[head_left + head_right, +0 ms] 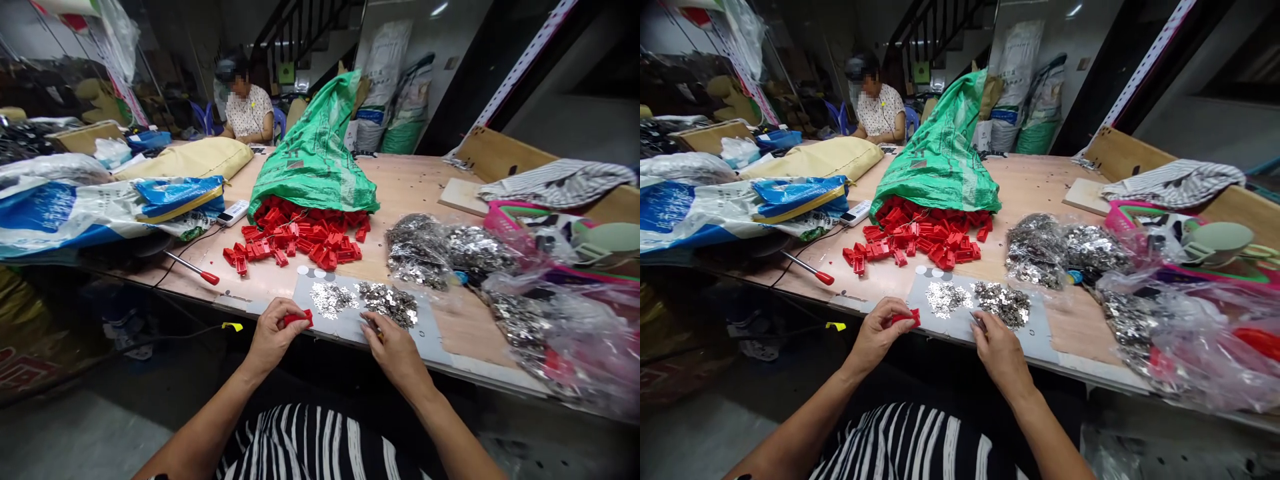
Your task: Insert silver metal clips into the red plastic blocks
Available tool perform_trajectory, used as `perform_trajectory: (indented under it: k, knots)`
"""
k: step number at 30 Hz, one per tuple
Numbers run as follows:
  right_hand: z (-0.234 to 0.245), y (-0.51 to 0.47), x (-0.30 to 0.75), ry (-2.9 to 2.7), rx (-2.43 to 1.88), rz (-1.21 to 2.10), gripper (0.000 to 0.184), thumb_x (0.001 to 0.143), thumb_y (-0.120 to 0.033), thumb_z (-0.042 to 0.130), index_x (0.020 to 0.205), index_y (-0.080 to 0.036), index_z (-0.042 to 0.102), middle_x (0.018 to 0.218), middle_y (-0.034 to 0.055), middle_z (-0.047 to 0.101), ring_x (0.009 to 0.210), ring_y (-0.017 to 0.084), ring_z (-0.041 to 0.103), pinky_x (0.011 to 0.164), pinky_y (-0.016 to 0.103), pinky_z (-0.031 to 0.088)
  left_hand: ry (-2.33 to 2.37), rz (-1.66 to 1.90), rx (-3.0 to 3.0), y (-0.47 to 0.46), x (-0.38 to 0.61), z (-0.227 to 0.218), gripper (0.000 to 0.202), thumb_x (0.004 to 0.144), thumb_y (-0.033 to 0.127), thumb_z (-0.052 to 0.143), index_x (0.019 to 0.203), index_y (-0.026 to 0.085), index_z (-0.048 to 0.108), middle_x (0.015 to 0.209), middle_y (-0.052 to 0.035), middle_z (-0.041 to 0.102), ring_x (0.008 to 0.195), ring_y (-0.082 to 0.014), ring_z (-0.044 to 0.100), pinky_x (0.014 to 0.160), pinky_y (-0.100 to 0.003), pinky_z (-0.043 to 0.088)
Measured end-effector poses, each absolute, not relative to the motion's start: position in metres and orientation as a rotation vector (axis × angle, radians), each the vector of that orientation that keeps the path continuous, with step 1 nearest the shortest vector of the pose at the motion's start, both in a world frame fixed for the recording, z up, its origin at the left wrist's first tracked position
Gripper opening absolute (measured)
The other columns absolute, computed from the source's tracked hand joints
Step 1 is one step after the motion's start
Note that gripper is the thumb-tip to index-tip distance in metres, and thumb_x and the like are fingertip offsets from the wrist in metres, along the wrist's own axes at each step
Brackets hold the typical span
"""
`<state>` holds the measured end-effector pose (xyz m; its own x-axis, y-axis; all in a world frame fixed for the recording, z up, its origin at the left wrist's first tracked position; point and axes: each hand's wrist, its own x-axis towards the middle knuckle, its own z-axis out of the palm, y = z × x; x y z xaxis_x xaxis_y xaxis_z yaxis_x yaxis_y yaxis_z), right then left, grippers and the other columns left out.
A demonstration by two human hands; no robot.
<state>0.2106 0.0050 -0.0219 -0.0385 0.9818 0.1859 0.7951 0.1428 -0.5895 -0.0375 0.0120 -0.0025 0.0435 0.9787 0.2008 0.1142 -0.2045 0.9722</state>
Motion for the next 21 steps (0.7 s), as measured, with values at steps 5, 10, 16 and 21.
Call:
perform_trajectory:
  k: [5, 10, 16, 21]
  knots:
    - [-0.027, 0.025, 0.202, -1.952, -1.710, 0.370, 0.024, 0.088, -0.028, 0.045, 0.104, -0.018, 0.060, 0.100, 0.0098, 0.068, 0.089, 0.023, 0.063, 0.082, 0.037, 0.048, 1.175, 1.227, 1.411, 0.000, -0.034, -0.001, 0.008, 0.071, 0.024, 0.075, 0.068, 0.018, 0.070, 0.086, -0.0044, 0.059, 0.079, -0.0150, 0.055, 0.063, -0.021, 0.041]
    - [-0.021, 0.035, 0.189, -2.042, -1.654, 0.389, 0.022, 0.089, -0.025, 0.045, 0.101, -0.018, 0.061, 0.099, 0.0082, 0.066, 0.090, 0.021, 0.062, 0.082, 0.034, 0.047, 1.152, 1.193, 1.345, -0.004, -0.031, -0.007, 0.013, 0.069, 0.024, 0.076, 0.072, 0.018, 0.066, 0.081, -0.0024, 0.060, 0.078, -0.0147, 0.057, 0.067, -0.021, 0.044]
    - [-0.019, 0.040, 0.178, -2.107, -1.693, 0.319, 0.015, 0.089, -0.026, 0.047, 0.094, -0.021, 0.060, 0.093, 0.0042, 0.065, 0.084, 0.019, 0.062, 0.074, 0.029, 0.045, 1.157, 1.138, 1.272, -0.005, -0.026, -0.020, 0.039, 0.066, 0.026, 0.079, 0.099, 0.021, 0.058, 0.089, -0.0013, 0.065, 0.079, -0.0159, 0.063, 0.078, -0.025, 0.049]
    - [-0.021, 0.041, 0.176, -2.076, -1.745, 0.312, 0.008, 0.086, -0.024, 0.050, 0.083, -0.023, 0.057, 0.086, 0.0013, 0.065, 0.078, 0.018, 0.061, 0.067, 0.028, 0.042, 1.198, 1.141, 1.354, -0.003, -0.023, -0.023, 0.042, 0.067, 0.025, 0.078, 0.101, 0.020, 0.055, 0.093, -0.0011, 0.065, 0.082, -0.0162, 0.064, 0.081, -0.028, 0.050]
